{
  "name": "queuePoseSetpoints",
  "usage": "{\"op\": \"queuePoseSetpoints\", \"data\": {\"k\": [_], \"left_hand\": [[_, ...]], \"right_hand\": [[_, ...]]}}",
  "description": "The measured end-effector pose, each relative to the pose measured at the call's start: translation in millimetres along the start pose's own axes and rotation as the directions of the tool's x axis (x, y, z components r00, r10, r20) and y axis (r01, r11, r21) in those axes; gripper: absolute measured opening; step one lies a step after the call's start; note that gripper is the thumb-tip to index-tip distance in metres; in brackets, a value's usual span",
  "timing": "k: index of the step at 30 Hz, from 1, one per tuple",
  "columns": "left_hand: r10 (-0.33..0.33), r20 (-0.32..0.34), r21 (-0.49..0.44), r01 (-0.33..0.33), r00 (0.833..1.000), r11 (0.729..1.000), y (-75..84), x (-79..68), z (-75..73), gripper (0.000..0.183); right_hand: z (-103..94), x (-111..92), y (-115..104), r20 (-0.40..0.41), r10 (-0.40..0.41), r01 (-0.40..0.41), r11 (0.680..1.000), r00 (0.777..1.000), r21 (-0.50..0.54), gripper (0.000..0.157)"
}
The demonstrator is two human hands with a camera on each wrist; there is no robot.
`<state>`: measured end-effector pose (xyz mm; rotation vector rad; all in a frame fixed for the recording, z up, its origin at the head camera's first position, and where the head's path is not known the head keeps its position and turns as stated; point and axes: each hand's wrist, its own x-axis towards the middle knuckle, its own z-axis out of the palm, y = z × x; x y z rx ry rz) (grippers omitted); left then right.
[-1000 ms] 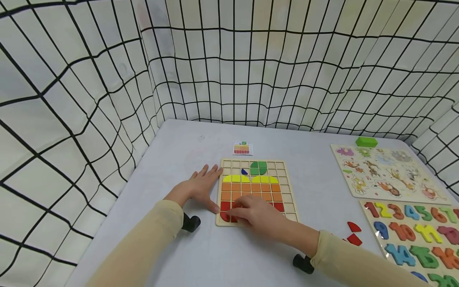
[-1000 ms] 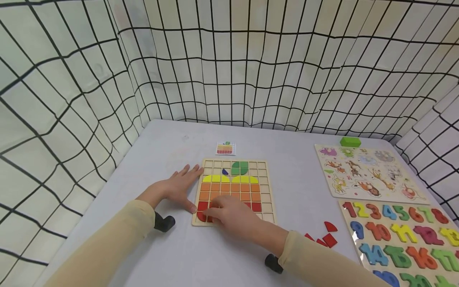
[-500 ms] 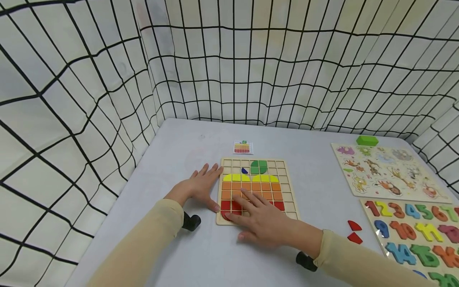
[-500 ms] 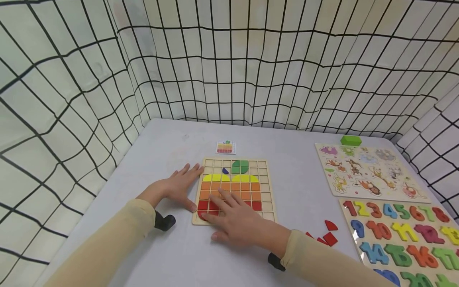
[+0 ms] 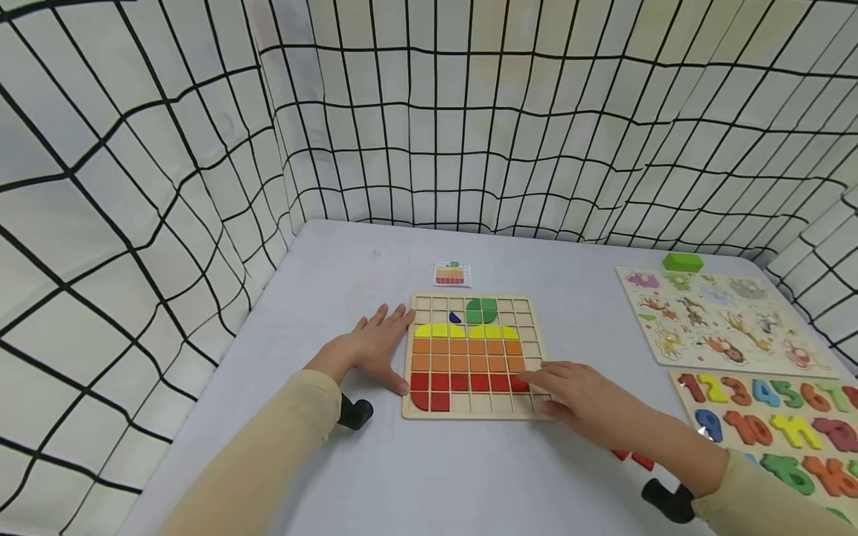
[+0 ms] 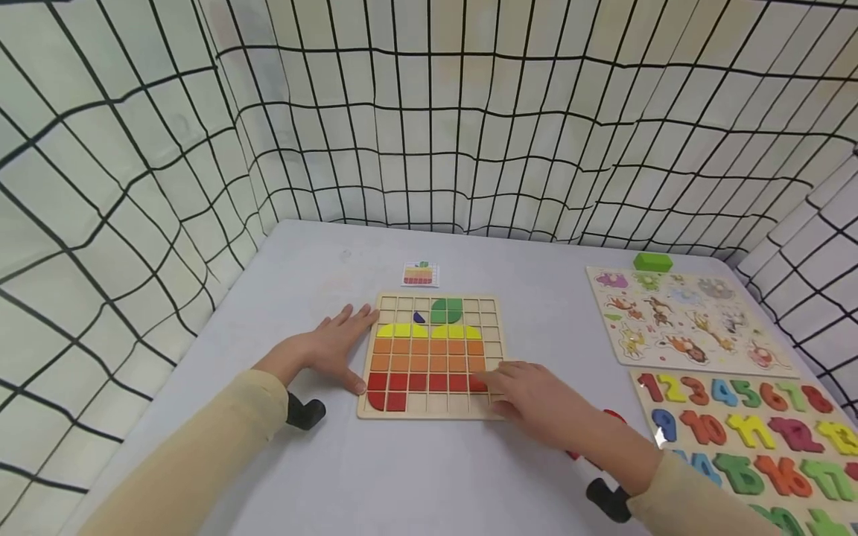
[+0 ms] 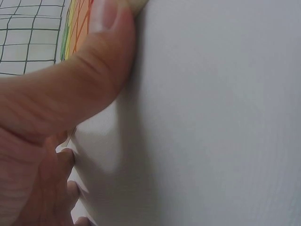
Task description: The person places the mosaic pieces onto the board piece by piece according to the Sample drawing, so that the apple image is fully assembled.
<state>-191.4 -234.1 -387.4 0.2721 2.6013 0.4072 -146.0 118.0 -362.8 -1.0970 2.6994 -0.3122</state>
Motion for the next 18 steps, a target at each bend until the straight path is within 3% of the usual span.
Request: {"op": "queuePoseSetpoints", "data": {"k": [4, 9, 13, 18], "left_hand": [[-0.005, 0.002, 0.000, 0.005, 1.000, 1.000, 0.7, -0.2, 0.1, 0.128], [-0.008, 0.005, 0.003, 0.008, 1.000, 1.000, 2.3, -2.4, -3.9, 0.128], [-0.007, 0.005, 0.004, 0.007, 1.000, 1.000, 3.2, -2.9, -5.0, 0.128], [0.002, 0.006, 0.002, -0.002, 1.000, 1.000, 4.3, -1.8, -3.8, 0.128]], "right_hand": [[-4.5, -33, 35, 0.035, 0.130, -0.132, 0.990, 0.991, 0.055, 0.038], [0.8, -64, 69, 0.093, 0.208, -0.218, 0.969, 0.974, 0.115, 0.030], [8.0, -76, 77, 0.126, 0.168, -0.188, 0.968, 0.978, 0.165, 0.027], [15.8, -78, 73, 0.075, 0.108, -0.117, 0.984, 0.991, 0.134, 0.024]]}}
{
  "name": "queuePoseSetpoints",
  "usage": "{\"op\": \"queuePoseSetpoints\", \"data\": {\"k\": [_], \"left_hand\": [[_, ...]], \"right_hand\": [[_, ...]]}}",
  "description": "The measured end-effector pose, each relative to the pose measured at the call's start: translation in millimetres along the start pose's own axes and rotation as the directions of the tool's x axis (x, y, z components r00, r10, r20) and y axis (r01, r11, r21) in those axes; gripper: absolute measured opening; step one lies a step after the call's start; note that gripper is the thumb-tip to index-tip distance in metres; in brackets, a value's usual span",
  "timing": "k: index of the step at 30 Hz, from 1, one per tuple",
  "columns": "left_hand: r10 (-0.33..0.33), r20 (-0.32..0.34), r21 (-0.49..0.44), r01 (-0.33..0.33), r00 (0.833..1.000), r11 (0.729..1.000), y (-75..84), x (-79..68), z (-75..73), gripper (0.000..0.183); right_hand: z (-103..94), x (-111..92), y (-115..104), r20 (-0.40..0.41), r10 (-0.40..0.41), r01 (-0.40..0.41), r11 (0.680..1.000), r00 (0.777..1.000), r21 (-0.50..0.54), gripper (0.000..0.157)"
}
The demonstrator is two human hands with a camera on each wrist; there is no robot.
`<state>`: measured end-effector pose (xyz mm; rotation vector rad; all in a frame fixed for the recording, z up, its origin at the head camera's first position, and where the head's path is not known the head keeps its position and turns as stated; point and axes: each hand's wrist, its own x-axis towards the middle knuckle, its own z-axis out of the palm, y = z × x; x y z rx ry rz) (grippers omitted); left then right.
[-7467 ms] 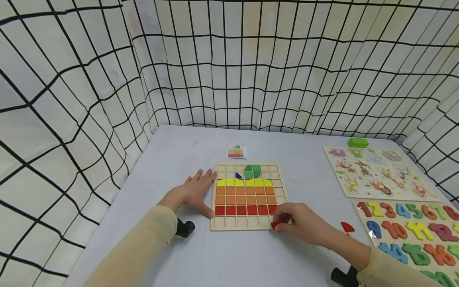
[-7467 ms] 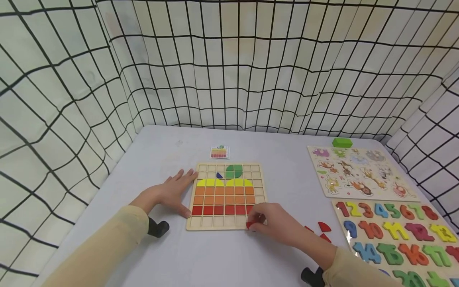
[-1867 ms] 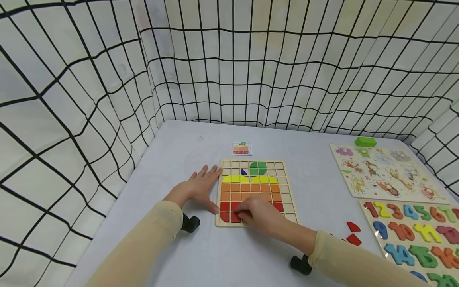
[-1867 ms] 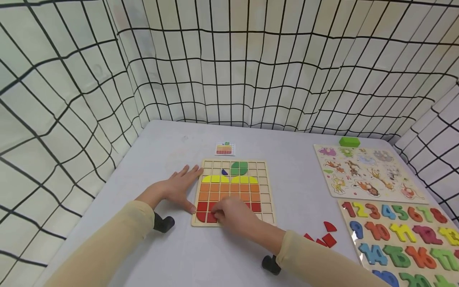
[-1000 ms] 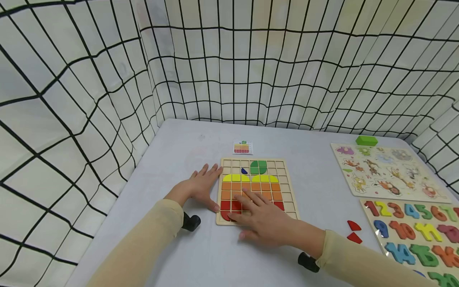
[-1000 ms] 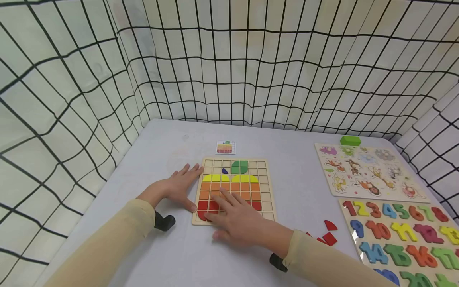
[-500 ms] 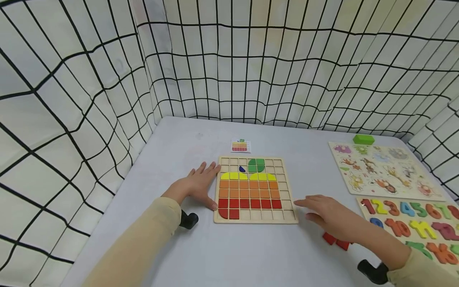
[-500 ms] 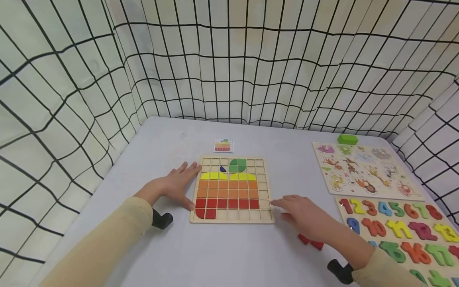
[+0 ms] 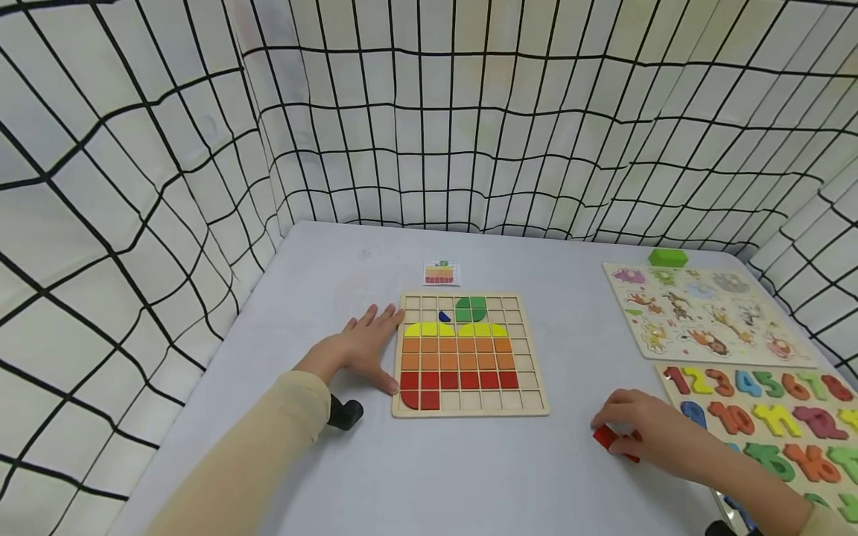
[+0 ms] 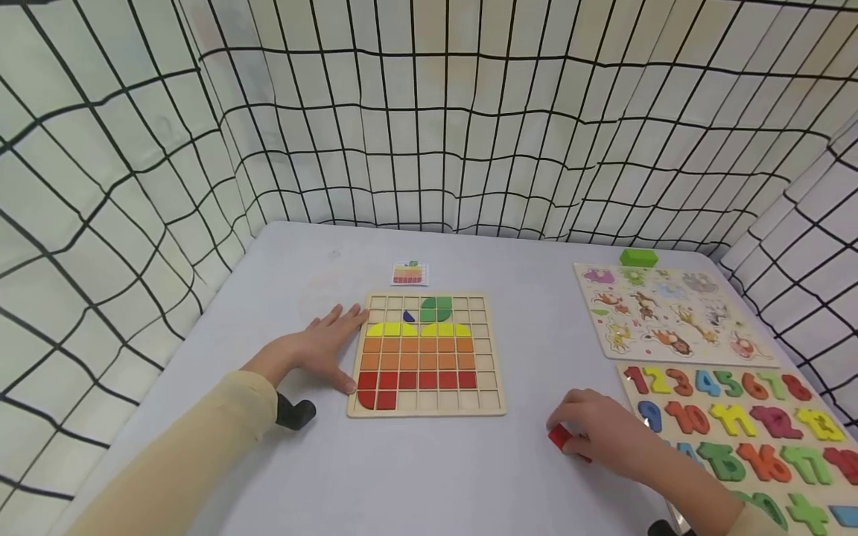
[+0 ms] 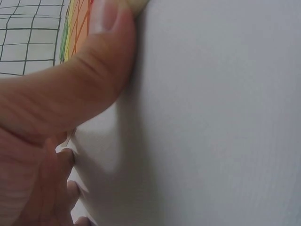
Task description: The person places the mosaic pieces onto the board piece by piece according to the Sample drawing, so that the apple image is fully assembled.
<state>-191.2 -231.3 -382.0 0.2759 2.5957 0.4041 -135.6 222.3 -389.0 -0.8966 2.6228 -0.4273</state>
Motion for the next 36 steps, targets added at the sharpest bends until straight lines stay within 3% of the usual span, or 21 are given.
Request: {"op": "queuePoseSetpoints", "data": {"k": [7, 12, 20, 27, 36], "left_hand": [[-0.005, 0.001, -0.004, 0.005, 1.000, 1.000, -0.2, -0.2, 0.7, 0.127], [-0.013, 0.006, -0.006, 0.013, 1.000, 1.000, -0.7, -0.5, 0.7, 0.127], [-0.007, 0.002, -0.001, 0.007, 1.000, 1.000, -2.6, 0.5, 2.7, 0.128], [-0.014, 0.001, -0.010, 0.014, 1.000, 1.000, -1.8, 1.3, 4.9, 0.128], [-0.020, 0.008, -0.010, 0.020, 1.000, 1.000, -1.2, 0.2, 2.3, 0.128]], "right_hand": [[1.6, 9, -12, -0.027, 0.071, -0.072, 0.995, 0.997, -0.069, 0.027], [-1.3, 22, -27, -0.053, 0.136, -0.135, 0.991, 0.989, 0.022, 0.024], [-3.9, 68, -74, -0.132, 0.057, -0.032, 0.982, 0.990, 0.186, 0.012], [8.2, 113, -121, -0.144, -0.021, 0.048, 0.982, 0.989, 0.183, 0.008], [20.1, 132, -142, -0.156, -0.080, 0.107, 0.979, 0.984, 0.175, 0.006]]}}
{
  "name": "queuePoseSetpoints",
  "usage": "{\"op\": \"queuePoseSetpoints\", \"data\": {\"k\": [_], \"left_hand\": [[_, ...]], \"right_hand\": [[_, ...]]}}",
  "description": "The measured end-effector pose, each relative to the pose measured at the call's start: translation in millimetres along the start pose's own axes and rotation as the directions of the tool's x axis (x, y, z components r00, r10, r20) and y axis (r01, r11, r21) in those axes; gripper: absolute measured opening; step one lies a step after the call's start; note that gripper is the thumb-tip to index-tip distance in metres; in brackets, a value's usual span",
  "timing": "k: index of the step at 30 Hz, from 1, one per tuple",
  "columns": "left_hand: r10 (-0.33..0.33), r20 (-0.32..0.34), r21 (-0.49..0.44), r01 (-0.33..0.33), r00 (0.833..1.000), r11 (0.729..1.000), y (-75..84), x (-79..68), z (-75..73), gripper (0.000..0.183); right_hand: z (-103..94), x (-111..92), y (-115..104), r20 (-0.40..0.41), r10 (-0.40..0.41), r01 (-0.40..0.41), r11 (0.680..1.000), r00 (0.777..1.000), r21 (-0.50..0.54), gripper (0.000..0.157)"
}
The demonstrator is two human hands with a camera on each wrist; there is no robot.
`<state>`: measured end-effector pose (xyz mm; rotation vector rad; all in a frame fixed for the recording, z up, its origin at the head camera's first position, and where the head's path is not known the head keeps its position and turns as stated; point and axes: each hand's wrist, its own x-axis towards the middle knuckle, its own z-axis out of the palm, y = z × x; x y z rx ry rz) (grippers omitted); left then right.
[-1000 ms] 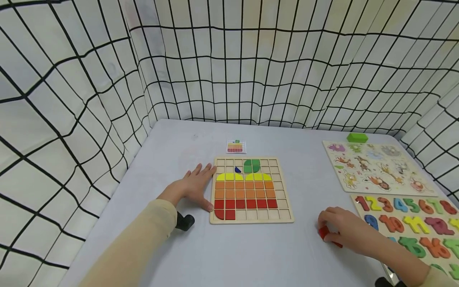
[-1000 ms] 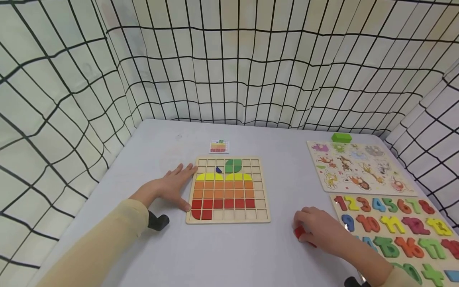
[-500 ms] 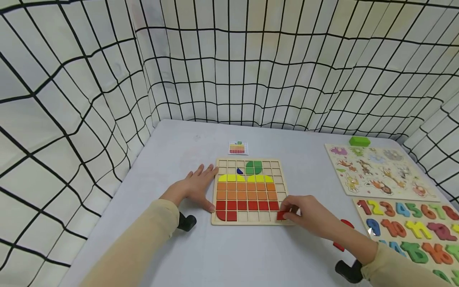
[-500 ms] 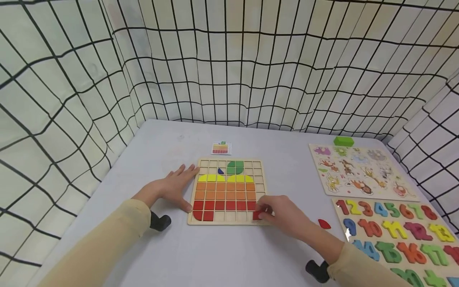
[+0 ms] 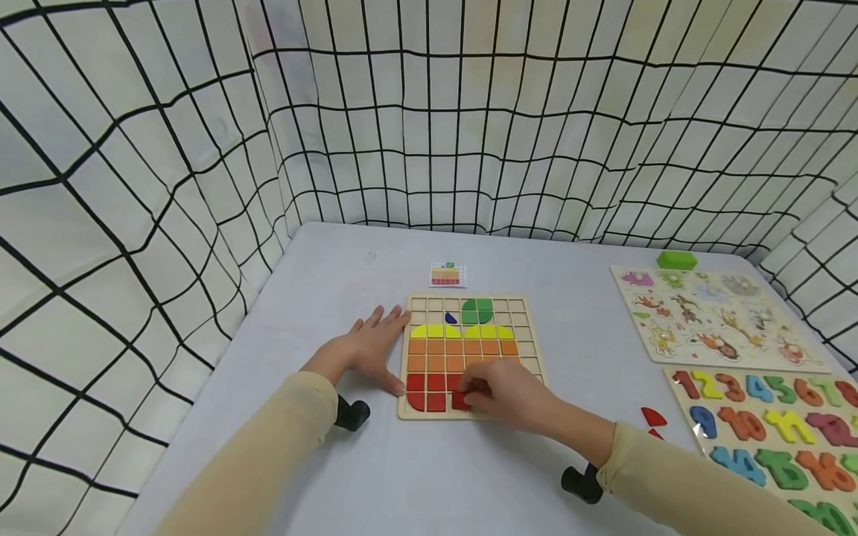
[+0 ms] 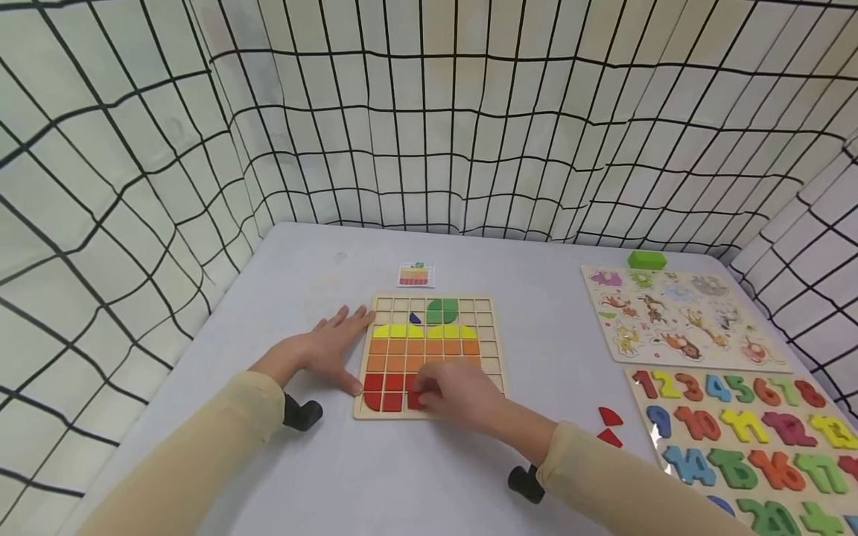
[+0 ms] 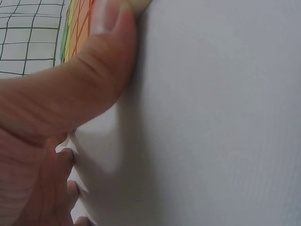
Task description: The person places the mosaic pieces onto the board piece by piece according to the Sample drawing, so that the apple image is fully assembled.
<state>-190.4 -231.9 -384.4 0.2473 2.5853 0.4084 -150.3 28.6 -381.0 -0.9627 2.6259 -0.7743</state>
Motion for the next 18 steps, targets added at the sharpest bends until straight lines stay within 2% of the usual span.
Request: {"op": "queuePoseSetpoints", "data": {"k": [18], "left_hand": [[0.001, 0.000, -0.003, -0.001, 1.000, 1.000, -0.3, 1.1, -1.0, 0.128]], "right_hand": [[12.1, 7, -5, -0.047, 0.006, -0.012, 0.993, 0.999, -0.121, 0.010]]}}
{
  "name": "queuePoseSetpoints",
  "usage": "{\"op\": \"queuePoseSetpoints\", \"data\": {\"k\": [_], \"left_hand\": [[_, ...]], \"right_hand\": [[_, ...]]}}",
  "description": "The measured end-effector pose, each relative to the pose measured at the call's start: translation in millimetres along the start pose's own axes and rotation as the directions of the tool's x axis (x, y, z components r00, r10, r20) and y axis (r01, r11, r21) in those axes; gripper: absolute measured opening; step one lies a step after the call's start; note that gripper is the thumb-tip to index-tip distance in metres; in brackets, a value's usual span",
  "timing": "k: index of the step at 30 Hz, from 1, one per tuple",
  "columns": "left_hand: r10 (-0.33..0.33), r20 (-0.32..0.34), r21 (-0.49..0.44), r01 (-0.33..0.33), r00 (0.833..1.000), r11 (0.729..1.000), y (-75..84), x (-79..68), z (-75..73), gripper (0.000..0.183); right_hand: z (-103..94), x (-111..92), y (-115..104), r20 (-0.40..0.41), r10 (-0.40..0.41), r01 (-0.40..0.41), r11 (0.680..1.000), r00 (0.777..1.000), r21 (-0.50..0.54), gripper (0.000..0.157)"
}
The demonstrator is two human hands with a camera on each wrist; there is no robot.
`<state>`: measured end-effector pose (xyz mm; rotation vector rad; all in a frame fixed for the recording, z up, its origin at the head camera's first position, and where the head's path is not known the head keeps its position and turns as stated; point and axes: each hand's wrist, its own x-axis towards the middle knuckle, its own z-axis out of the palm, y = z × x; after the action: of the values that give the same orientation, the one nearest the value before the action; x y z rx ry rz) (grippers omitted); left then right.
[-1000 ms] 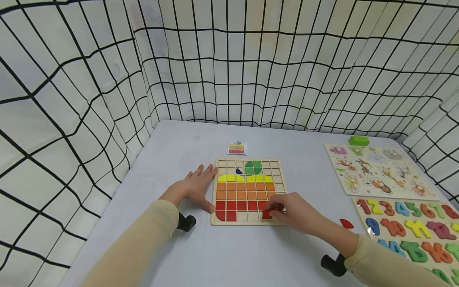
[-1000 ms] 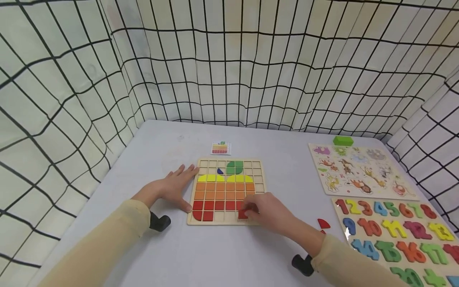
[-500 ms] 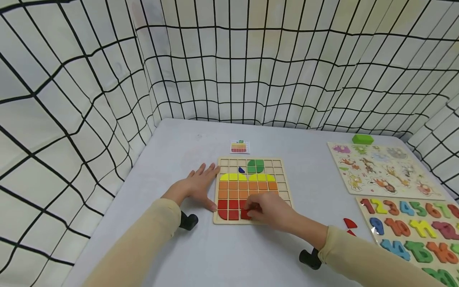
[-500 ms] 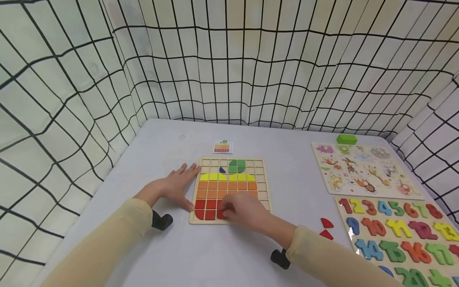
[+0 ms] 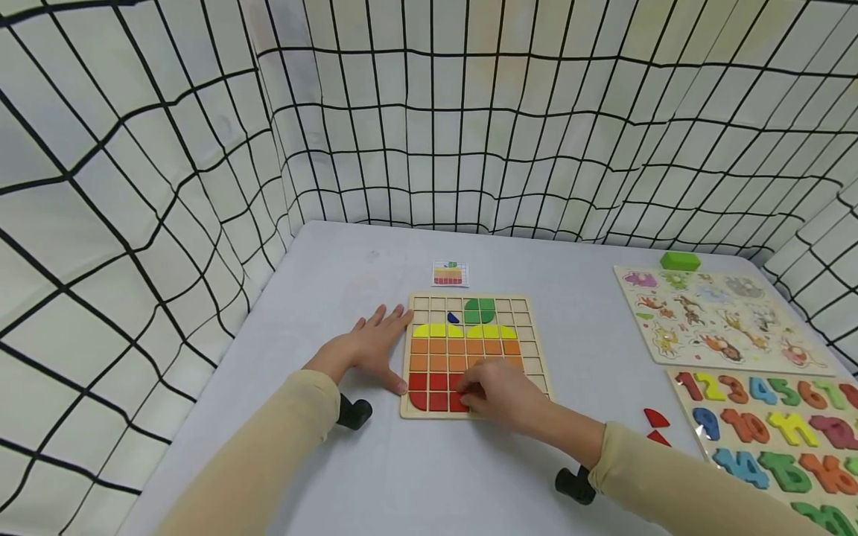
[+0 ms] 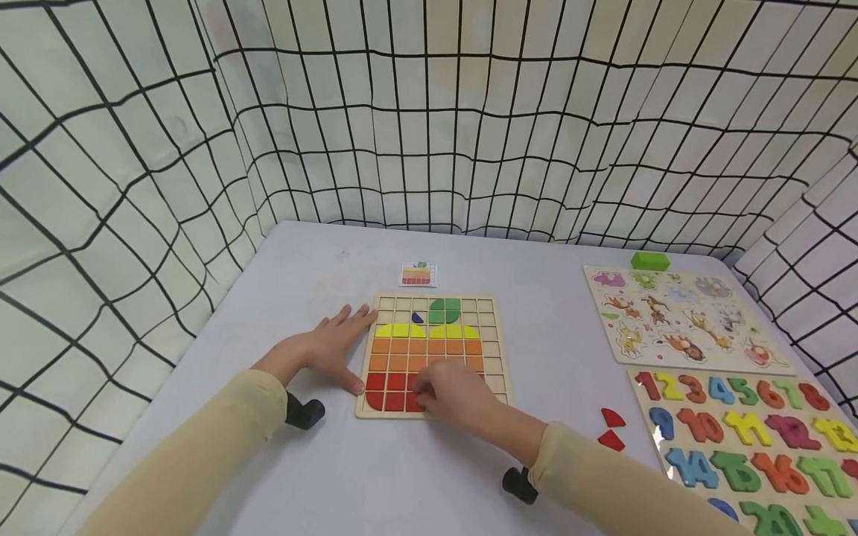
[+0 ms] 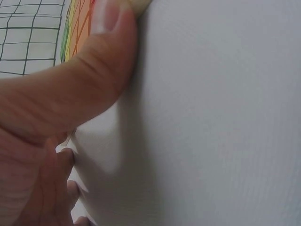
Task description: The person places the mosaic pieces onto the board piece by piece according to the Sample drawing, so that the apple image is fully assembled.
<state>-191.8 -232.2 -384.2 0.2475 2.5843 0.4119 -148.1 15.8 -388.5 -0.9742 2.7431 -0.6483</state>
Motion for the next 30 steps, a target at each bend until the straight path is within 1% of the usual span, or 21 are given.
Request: {"op": "queuePoseSetpoints", "data": {"k": [11, 14, 17, 20, 23, 26, 28, 30], "left_hand": [[0.000, -0.002, 0.002, 0.000, 1.000, 1.000, -0.2, 0.4, 0.0, 0.128], [-0.002, -0.002, -0.003, 0.002, 1.000, 1.000, 0.5, -0.6, 0.1, 0.128], [-0.004, -0.001, -0.004, 0.004, 1.000, 1.000, 1.0, -1.2, 0.1, 0.128], [-0.003, -0.002, -0.002, 0.003, 1.000, 1.000, 1.1, -1.1, 0.1, 0.127], [0.002, -0.003, 0.004, -0.002, 1.000, 1.000, 1.8, -0.1, 0.1, 0.127], [0.004, -0.005, 0.005, -0.004, 1.000, 1.000, 2.0, 0.5, 0.1, 0.128], [0.002, -0.005, 0.004, -0.002, 1.000, 1.000, 1.8, 0.6, 0.3, 0.128], [0.001, -0.004, 0.004, -0.001, 1.000, 1.000, 1.2, 0.6, 0.8, 0.128]], "right_hand": [[0.3, -3, 1, 0.008, -0.018, 0.018, 1.000, 1.000, -0.004, 0.012], [-5.2, -6, 3, -0.001, -0.006, 0.006, 1.000, 1.000, -0.002, 0.011], [-17.1, -14, 11, 0.001, 0.027, -0.027, 1.000, 1.000, -0.002, 0.012], [-35.3, -27, 27, 0.046, 0.085, -0.085, 0.996, 0.995, -0.004, 0.013], [-55.0, -48, 53, 0.080, 0.121, -0.122, 0.993, 0.989, 0.005, 0.017], [-70.3, -75, 87, 0.071, 0.123, -0.123, 0.992, 0.990, -0.005, 0.019], [-77.3, -92, 108, 0.054, 0.150, -0.149, 0.988, 0.987, -0.031, 0.021], [-83.0, -109, 127, 0.059, 0.195, -0.192, 0.980, 0.979, -0.050, 0.022]]}}
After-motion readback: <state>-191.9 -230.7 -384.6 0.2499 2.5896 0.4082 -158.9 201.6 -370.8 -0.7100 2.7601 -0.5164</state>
